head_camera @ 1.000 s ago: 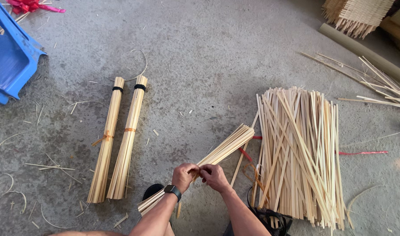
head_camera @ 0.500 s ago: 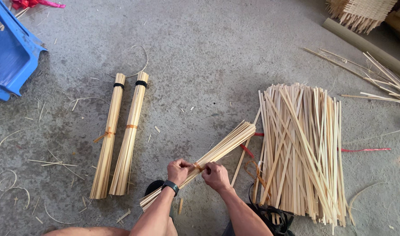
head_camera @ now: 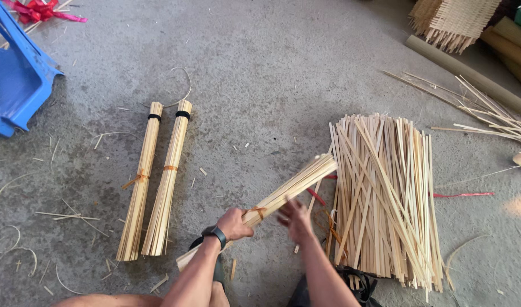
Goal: The person sits on the floor and gathers loose bamboo strips into aligned bundles. They tap the ends together, wrap a rubber band around each bundle, and set finished bundles aside while taking new strips from a pile.
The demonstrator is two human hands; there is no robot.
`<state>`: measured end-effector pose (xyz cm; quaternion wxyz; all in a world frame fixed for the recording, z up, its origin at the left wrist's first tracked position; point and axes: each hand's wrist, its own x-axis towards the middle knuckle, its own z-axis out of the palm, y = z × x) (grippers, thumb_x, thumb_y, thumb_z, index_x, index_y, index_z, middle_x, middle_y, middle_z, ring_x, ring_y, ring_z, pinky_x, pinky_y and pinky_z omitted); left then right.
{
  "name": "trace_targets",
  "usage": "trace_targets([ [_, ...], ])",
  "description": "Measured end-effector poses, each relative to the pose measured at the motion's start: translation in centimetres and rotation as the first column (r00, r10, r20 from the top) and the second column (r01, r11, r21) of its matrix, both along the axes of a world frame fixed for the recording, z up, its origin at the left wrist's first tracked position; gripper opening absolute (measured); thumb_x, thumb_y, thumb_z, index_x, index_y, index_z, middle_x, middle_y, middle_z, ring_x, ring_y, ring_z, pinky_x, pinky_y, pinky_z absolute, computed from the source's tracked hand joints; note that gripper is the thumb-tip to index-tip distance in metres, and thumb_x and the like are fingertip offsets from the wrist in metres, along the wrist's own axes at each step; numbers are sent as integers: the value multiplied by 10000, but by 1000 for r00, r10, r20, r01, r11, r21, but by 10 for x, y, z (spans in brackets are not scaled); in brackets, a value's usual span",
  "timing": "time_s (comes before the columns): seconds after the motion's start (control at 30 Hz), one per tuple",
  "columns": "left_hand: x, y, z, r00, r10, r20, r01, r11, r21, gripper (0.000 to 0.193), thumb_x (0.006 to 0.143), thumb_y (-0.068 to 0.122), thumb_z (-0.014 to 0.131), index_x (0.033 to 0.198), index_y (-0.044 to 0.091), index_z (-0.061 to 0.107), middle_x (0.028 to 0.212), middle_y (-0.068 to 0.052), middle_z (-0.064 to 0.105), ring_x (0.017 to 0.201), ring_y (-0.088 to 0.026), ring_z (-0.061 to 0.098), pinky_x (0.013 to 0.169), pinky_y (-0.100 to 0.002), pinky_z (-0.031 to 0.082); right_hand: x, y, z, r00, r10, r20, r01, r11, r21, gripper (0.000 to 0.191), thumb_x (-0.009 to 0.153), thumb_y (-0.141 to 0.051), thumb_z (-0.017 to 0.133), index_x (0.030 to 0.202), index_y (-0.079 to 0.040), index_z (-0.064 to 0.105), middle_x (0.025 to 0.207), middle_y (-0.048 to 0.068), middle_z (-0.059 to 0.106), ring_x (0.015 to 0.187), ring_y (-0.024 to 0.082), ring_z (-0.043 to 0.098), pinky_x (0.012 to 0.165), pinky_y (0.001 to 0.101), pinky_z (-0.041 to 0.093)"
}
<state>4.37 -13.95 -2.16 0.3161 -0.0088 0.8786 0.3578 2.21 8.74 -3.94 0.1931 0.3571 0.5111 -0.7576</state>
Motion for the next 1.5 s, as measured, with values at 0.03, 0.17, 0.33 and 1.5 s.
trace_targets([
  [0.03, -7, -5, 9, 999, -44, -21, 46, 996, 76, 568, 633, 263, 883, 1140, 51, 738, 973, -134, 781, 858, -219, 760, 832, -367, 608, -11, 13, 16, 990, -58, -127, 33, 981, -190, 866, 785, -489, 781, 1428, -40, 413, 1164, 185, 687, 1059, 328, 669, 883, 446, 586],
  [0.17, -21, -4, 38, 988, -120, 99, 61, 886, 460, 642, 616, 178, 853, 1225, 120, 659, 908, -144, 749, 749, -225, 707, 709, -379, 603, -50, 45, 88, 846, -350, -401, 135, 870, -474, 587, 758, -419, 858, 1153, -60, 613, 1014, 144, 699, 1042, 320, 688, 983, 492, 585],
  [0.33, -20, 41, 38, 938, 62, -341, -8, 987, 158, 482, 747, 257, 864, 1174, 102, 704, 928, -82, 788, 778, -191, 745, 723, -325, 600, -65, 35, 183, 674, -174, -718, 59, 981, -182, 451, 824, -317, 864, 1076, -27, 627, 940, 160, 694, 892, 302, 722, 878, 469, 610],
  [1.5, -66, 49, 194, 670, 430, -605, 262, 626, 734, 687, 831, 173, 880, 1400, 43, 516, 1298, -94, 682, 1159, -205, 712, 978, -361, 654, -39, -47, 307, 147, 619, -772, 22, 778, 628, 646, 808, -266, 924, 1264, 19, 566, 1107, 128, 719, 982, 218, 769, 881, 371, 700],
])
